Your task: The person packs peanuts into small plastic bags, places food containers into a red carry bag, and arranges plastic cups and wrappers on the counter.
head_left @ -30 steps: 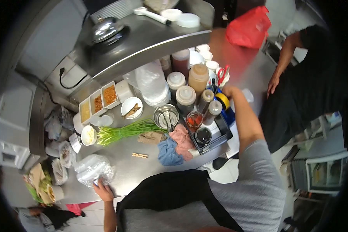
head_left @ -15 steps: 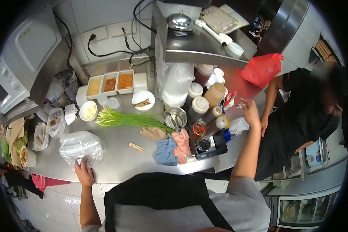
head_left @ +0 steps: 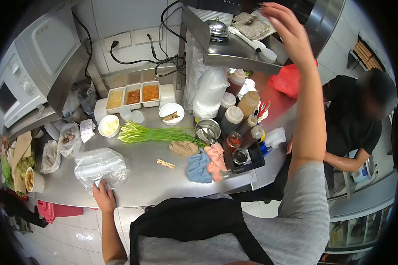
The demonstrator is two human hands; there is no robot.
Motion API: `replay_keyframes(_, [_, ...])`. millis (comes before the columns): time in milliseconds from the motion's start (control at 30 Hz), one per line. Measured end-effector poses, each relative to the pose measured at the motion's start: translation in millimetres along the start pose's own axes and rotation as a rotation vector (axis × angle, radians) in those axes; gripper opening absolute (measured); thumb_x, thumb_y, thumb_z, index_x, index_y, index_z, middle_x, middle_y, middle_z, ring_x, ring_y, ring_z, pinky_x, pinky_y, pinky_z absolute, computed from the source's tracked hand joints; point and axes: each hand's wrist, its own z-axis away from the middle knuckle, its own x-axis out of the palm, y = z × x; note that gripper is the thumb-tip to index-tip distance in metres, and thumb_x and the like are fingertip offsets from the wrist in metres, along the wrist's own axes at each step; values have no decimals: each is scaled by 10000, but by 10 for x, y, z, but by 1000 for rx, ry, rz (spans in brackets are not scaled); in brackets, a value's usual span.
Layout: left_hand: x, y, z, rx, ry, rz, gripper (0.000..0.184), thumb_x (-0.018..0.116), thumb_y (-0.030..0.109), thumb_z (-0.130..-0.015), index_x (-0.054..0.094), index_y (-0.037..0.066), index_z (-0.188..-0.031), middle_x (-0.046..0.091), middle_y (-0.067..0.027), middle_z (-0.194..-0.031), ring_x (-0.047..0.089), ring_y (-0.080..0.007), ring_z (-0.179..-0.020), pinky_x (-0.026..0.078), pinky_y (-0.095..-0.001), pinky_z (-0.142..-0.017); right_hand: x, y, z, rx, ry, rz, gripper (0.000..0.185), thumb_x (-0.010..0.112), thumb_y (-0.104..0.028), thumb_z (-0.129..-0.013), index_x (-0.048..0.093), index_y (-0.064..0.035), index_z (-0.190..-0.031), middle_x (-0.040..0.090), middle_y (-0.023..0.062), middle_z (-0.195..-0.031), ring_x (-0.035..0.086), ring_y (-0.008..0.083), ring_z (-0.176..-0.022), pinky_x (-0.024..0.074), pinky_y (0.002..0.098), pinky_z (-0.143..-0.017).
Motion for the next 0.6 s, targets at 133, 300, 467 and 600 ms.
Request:
replay_keyframes(133, [-6,-25,-13,14,24,-4,467,575,42,-733,509,84,-1193,431,-246,-1227,414,-421,-1142,327,-470,-982,470,305,-338,68,-172,15,180,552,-86,-845,635,-8,-985,567,111,-1112,542,248,-1063,424,330,-928])
replay_keyframes(300, [-44,3,5,3,-23,17,475,571,32,-731,502,78,-1198,450,-240,-1191,427,-424,-1117,329,-471,-975,481,296,-341,-123,-40,248,167,544,-1,-731,666,-27,-841,630,146,-998,604,271,-967,472,329,-840])
replay_keyframes(467, [-10,21,-19,56,-30,49,470,550,28,-737,490,48,-1203,452,-247,-1178,433,-429,-1096,326,-473,-967,-409,-138,792,293,121,102,137,533,40,-777,632,-6,-861,636,83,-846,632,200,-762,502,290,-689])
replay_keyframes(600, [-5,10,-24,100,-64,-14,456,532,44,-735,503,36,-1190,458,-251,-1157,436,-433,-1070,330,-477,-948,-600,809,2505,534,-38,536,181,560,-2,-721,619,-22,-890,638,81,-798,621,178,-750,489,286,-698])
